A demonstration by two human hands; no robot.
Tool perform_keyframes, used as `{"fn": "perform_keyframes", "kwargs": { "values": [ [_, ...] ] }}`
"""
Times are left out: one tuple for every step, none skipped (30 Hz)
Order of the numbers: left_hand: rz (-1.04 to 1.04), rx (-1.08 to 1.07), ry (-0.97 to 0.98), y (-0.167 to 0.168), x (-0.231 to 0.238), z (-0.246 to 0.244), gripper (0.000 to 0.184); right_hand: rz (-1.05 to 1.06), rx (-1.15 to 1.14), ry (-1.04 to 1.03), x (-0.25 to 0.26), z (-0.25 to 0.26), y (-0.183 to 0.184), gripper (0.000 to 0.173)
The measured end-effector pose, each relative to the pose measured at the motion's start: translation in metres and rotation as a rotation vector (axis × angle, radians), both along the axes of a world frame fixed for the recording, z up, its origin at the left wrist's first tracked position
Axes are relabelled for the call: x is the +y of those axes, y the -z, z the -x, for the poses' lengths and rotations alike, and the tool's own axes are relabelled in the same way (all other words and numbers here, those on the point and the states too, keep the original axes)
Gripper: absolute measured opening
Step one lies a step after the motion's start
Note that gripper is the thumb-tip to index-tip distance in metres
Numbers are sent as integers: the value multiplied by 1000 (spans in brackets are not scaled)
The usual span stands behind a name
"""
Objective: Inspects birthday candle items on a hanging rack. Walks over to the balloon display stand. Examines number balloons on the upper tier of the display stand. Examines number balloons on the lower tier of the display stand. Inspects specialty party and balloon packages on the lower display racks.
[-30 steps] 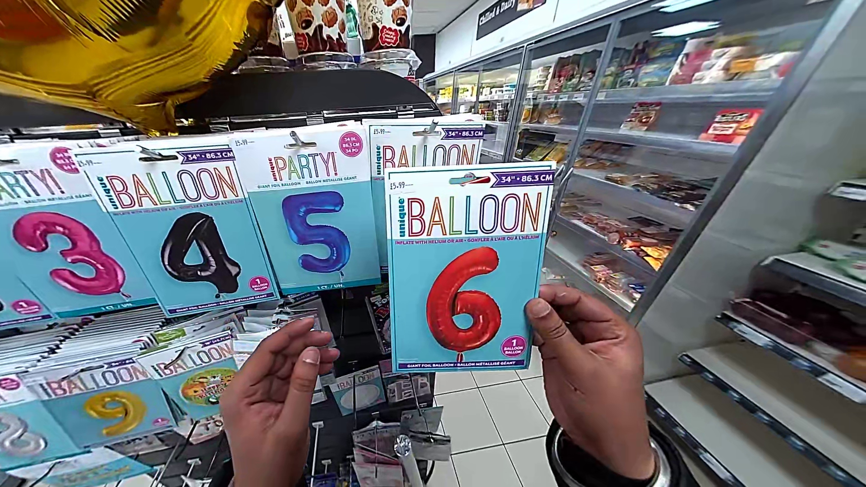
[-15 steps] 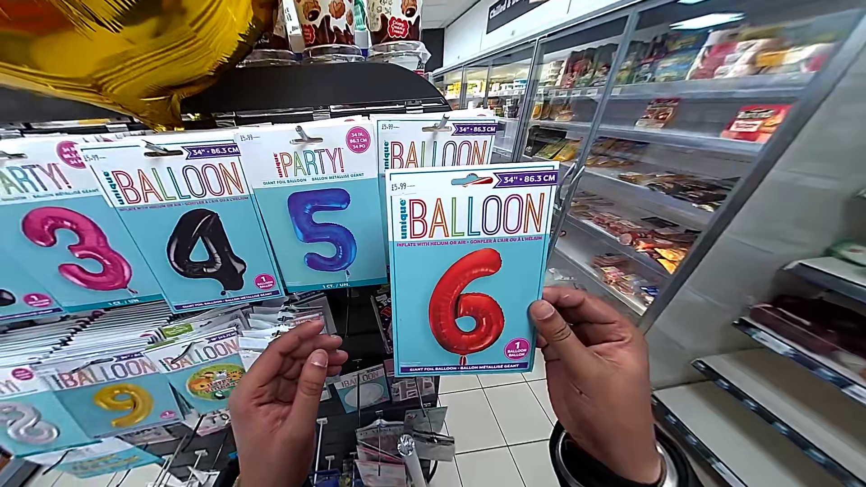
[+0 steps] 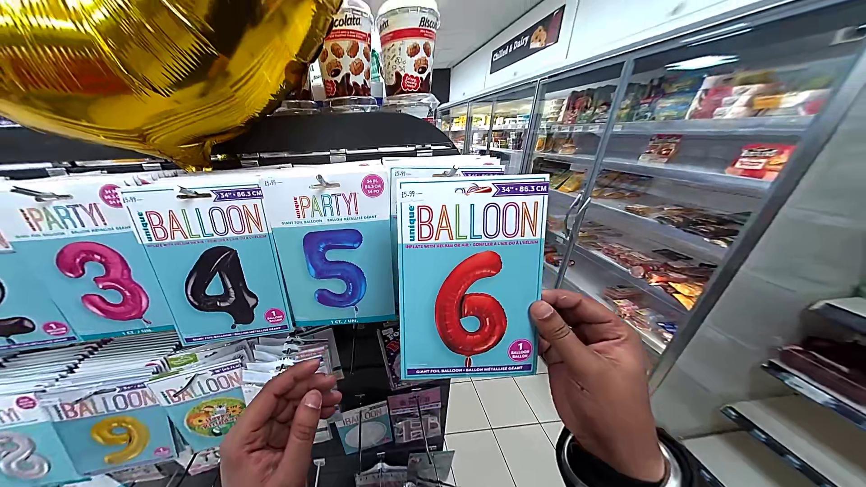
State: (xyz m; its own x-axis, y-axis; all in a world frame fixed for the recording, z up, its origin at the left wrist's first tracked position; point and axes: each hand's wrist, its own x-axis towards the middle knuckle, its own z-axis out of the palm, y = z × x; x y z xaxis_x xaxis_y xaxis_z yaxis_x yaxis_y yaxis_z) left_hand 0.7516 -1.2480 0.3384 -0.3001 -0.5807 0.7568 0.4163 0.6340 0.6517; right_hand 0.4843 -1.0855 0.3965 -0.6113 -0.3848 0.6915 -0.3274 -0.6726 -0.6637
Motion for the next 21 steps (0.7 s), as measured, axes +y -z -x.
{"fn": "perform_keyframes", "kwargs": {
  "values": [
    [-2, 1, -2, 0, 0, -1, 28, -3, 1, 0, -3, 2, -4, 15],
    [-1, 2, -7, 0, 0, -1, 28, -6, -4, -1, -5, 4, -6, 15],
    [1, 4, -14, -1, -1, -2, 28, -9, -6, -1, -8, 5, -8, 14],
    [2, 6, -22, -1, -1, -3, 28, -12, -9, -4, -10, 6, -9, 14],
    [1, 7, -28, -2, -1, -4, 28, -13, -13, -6, -12, 7, -10, 14],
    [-3, 9, -32, -2, -1, -4, 28, -15, -17, -4, -14, 8, -11, 14],
    [-7, 10, -35, -2, -1, -5, 28, -17, -20, -1, -15, 8, -12, 14],
    [-7, 6, -37, -2, -1, -6, 28, -23, -24, 0, -17, 8, -13, 14],
    [-8, 4, -39, -3, -1, -6, 29, -26, -22, 0, -18, 8, -15, 14],
    [-7, 2, -41, -3, -1, -6, 29, -27, -16, 3, -20, 9, -16, 14],
    [-7, 4, -40, -3, -1, -6, 29, -27, -10, 8, -21, 9, -17, 14],
    [-6, 3, -42, -3, -1, -6, 29, -28, -5, 13, -22, 10, -18, 14],
    [-5, 3, -43, -3, -1, -5, 29, -36, -4, 18, -23, 10, -18, 14],
    [-2, 3, -47, -2, 0, -5, 29, -46, -3, 18, -23, 11, -18, 14],
    [2, 3, -50, -2, 0, -4, 30, -56, -5, 19, -24, 12, -17, 14],
    [4, 2, -52, -2, 0, -3, 29, -64, -8, 19, -25, 13, -16, 14],
    [6, 0, -56, -1, 0, -2, 29, -71, -11, 19, -27, 14, -14, 14],
    [5, -4, -59, -1, 0, -1, 30, -79, -10, 28, -28, 15, -13, 14],
    [2, -6, -63, -1, 1, 1, 30, -89, -7, 44, -30, 15, -12, 14],
    [-2, -9, -65, -2, 1, 4, 30, -98, -1, 66, -31, 15, -11, 14],
    [-3, -13, -70, -2, 2, 6, 31, -106, 8, 86, -32, 15, -10, 15]
  ]
}}
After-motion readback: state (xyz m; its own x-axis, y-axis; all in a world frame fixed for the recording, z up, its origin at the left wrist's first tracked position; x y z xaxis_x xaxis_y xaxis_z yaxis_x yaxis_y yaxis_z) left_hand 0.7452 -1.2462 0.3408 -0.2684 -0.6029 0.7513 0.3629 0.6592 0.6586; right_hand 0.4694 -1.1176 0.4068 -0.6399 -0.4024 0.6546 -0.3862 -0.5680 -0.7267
